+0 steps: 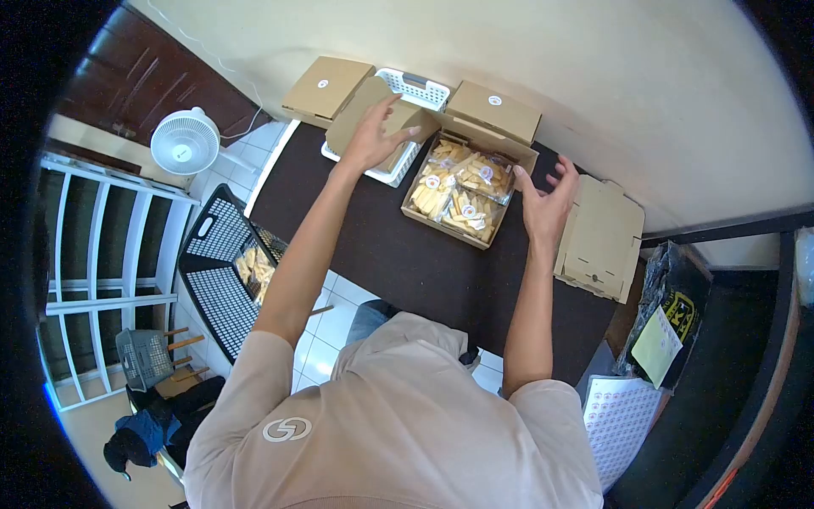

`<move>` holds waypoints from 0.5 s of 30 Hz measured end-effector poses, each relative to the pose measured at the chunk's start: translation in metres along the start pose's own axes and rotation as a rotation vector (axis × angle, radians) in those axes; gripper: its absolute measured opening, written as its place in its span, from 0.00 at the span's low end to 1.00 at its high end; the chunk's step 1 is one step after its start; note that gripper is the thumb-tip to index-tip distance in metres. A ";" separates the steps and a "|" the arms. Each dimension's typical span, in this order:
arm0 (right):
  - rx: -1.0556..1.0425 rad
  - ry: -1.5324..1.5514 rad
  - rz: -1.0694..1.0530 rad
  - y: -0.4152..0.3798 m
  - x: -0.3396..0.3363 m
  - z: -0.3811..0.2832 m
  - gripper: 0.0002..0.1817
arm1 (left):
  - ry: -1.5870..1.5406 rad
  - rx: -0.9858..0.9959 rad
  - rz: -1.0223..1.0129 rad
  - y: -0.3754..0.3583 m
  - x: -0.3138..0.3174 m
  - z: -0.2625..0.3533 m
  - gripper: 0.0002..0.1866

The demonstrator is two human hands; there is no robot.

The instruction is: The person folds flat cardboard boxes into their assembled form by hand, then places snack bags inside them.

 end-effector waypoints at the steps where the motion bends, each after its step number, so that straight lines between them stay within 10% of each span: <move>1: -0.003 0.000 0.009 0.006 0.001 0.003 0.37 | -0.003 0.008 0.002 0.009 0.002 0.002 0.27; 3: 0.007 0.022 -0.182 0.017 0.008 0.008 0.33 | -0.226 -0.094 -0.350 0.024 0.011 0.005 0.24; 15: 0.043 -0.043 -0.188 0.057 0.018 0.004 0.21 | -0.052 0.034 -0.187 0.069 0.031 0.027 0.15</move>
Point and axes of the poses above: each hand's wrist, its own y-axis towards the middle knuckle, its own x-axis out of the palm, z = x × y, the point moved 2 cm from there along y, towards the middle knuckle, and after that the axes turned 10 degrees about y, right-handed, at the moved point
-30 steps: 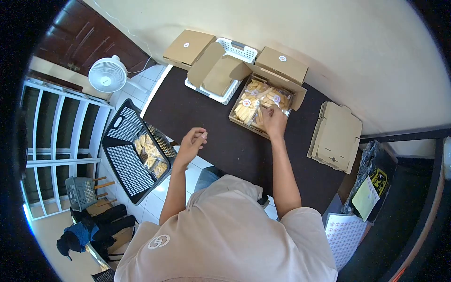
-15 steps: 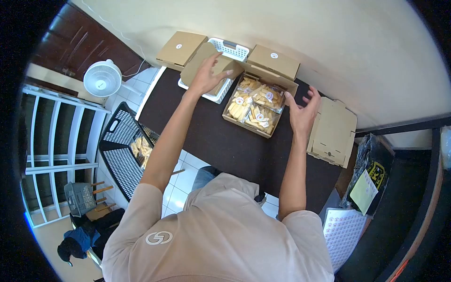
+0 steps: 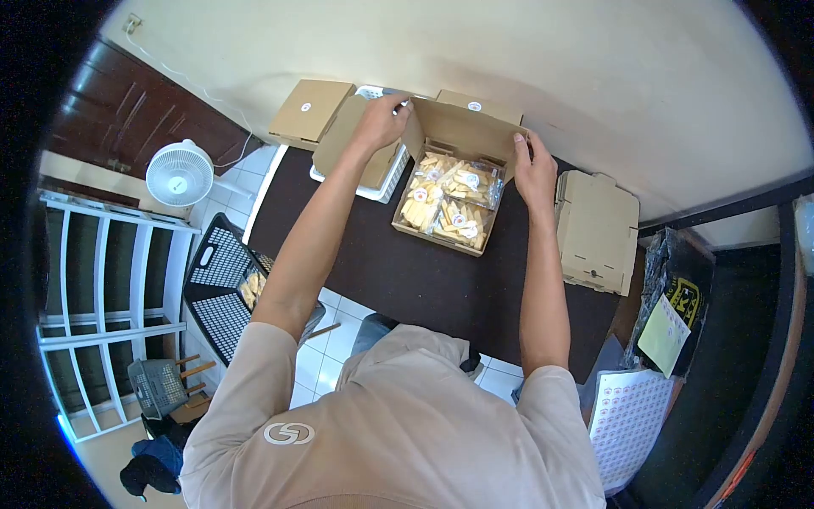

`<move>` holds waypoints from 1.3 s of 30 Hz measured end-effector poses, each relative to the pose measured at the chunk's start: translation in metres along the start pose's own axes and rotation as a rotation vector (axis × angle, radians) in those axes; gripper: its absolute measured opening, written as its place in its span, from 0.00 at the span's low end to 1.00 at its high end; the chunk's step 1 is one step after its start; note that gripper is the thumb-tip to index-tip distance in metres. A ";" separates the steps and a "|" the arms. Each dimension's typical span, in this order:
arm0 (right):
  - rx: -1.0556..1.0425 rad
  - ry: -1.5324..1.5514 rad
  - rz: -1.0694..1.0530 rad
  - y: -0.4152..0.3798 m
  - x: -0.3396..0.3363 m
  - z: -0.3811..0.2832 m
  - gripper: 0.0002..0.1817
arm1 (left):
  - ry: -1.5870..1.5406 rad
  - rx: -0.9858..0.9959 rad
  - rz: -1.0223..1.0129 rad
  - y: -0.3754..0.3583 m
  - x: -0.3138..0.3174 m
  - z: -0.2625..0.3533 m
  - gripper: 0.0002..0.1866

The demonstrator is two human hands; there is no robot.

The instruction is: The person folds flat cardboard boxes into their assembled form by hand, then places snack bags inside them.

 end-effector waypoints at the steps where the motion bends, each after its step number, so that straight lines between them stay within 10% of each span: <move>1: 0.002 0.000 0.001 0.003 0.001 0.003 0.21 | 0.007 -0.010 -0.020 0.001 -0.001 0.001 0.15; 17: 0.018 -0.003 -0.065 0.051 0.005 0.032 0.25 | -0.013 -0.325 -0.361 0.055 0.008 0.005 0.15; 39: 0.172 0.109 -0.300 -0.039 -0.013 0.008 0.16 | -0.208 -0.108 -0.051 -0.070 -0.005 -0.012 0.14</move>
Point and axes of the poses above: each hand's wrist, its own y-axis towards the middle knuckle, its own x-axis out of the palm, z = x × y, the point moved 2 cm from there along y, towards the middle knuckle, and after that the axes turned 10 degrees about y, right-handed, at the moved point
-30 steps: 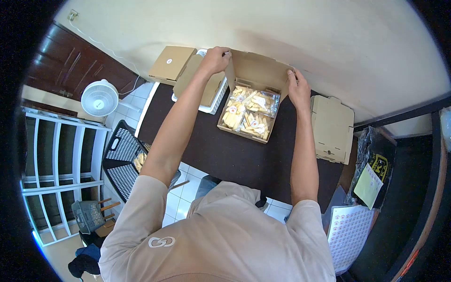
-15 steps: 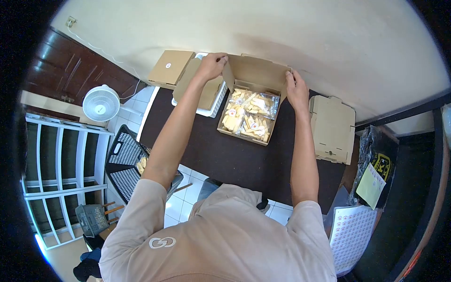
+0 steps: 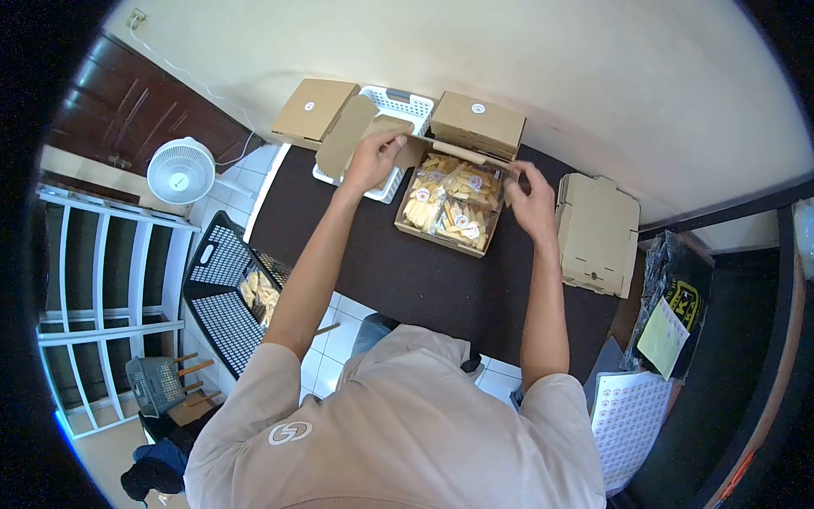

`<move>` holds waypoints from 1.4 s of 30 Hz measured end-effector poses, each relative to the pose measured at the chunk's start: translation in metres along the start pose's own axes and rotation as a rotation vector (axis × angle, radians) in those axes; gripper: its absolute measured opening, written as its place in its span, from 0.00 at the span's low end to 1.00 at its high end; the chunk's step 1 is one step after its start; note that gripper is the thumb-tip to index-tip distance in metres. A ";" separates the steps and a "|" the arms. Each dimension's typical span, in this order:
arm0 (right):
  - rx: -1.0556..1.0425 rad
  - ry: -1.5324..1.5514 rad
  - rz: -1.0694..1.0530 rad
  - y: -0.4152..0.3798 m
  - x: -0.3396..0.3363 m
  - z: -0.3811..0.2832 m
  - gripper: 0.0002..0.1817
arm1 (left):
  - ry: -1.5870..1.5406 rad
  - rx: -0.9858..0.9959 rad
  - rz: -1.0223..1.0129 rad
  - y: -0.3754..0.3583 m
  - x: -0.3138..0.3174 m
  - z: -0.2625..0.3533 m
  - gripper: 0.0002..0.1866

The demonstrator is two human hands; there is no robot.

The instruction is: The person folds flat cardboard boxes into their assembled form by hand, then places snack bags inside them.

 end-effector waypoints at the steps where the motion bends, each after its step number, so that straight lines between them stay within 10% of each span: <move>1: 0.002 -0.003 -0.004 -0.006 0.002 0.008 0.16 | -0.012 -0.027 -0.044 -0.010 0.002 -0.006 0.15; 21: -0.178 -0.250 -0.243 -0.046 0.026 0.042 0.26 | -0.149 -0.083 -0.013 -0.109 0.032 -0.044 0.17; 34: -0.324 -0.250 0.124 0.021 0.004 0.032 0.16 | -0.320 -0.293 0.106 -0.186 0.012 -0.063 0.22; 42: -0.301 -0.479 0.378 0.116 -0.031 0.035 0.26 | -0.450 -0.559 0.382 -0.320 -0.033 -0.103 0.18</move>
Point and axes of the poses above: each hand's wrist, its own y-axis towards the middle knuckle, its own x-axis out of the palm, z = x × y, the point moved 2 cm from there along y, towards the middle knuckle, and after that the axes turned 10 degrees about y, right-handed, at the moved point
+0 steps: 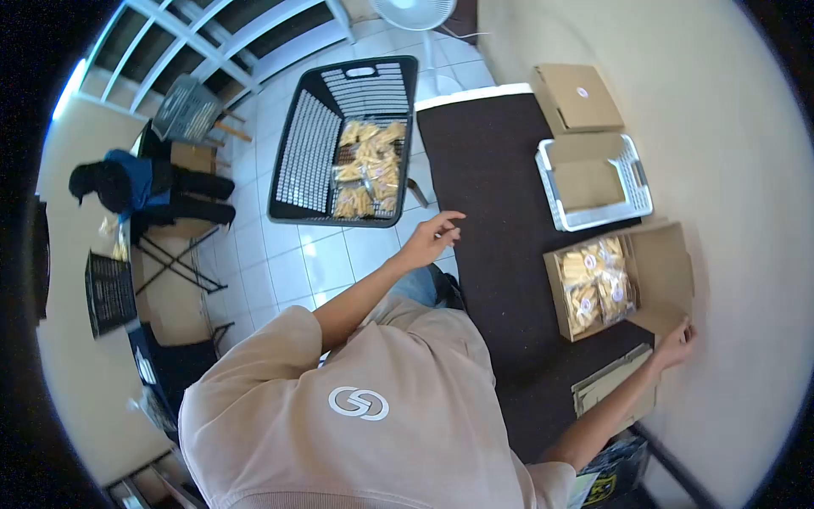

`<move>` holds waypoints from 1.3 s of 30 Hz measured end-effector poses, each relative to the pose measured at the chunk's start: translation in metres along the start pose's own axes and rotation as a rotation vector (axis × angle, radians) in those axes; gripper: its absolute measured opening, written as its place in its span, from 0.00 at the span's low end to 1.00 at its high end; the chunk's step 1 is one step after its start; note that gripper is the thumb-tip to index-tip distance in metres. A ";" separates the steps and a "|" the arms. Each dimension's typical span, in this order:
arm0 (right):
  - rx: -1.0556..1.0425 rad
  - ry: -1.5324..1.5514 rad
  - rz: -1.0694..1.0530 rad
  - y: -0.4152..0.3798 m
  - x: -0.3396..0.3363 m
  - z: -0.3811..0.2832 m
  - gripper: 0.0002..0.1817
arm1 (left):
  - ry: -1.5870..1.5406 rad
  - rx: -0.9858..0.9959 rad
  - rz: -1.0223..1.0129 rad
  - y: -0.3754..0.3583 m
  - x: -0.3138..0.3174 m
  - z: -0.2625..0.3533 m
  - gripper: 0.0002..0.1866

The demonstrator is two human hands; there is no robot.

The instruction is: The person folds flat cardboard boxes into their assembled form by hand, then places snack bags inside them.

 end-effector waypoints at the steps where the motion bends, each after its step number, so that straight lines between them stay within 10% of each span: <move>1: -0.025 0.011 -0.016 0.020 0.003 0.010 0.26 | -0.012 0.004 0.079 -0.008 -0.014 -0.014 0.18; 6: -0.054 -0.116 0.189 0.068 -0.001 -0.009 0.28 | -0.108 -0.046 0.348 -0.038 -0.072 -0.065 0.16; 14: -0.309 -0.354 -0.116 0.041 0.033 -0.035 0.25 | -0.150 -0.216 0.637 -0.072 -0.137 -0.094 0.16; 25: -0.011 0.040 -0.195 -0.041 0.054 -0.054 0.15 | -0.023 -0.286 0.797 -0.049 -0.264 -0.148 0.14; 32: 0.113 -0.253 -0.489 -0.222 0.075 -0.165 0.20 | 0.349 -0.372 0.598 0.035 -0.352 -0.283 0.10; 33: -0.172 -0.128 -0.513 -0.244 0.082 -0.144 0.21 | 0.535 -0.373 0.515 0.044 -0.354 -0.297 0.09; 39: 0.259 -0.198 -0.732 -0.372 0.078 -0.186 0.20 | 0.555 -0.525 0.035 0.088 -0.312 -0.359 0.14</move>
Point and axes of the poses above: each hand's wrist, its own y-axis towards the middle knuckle, its own x-axis out of the palm, z = x × y, the point moved 2 cm from there along y, towards the middle knuckle, and after that the axes turned 10 degrees about y, right-handed, at the moved point
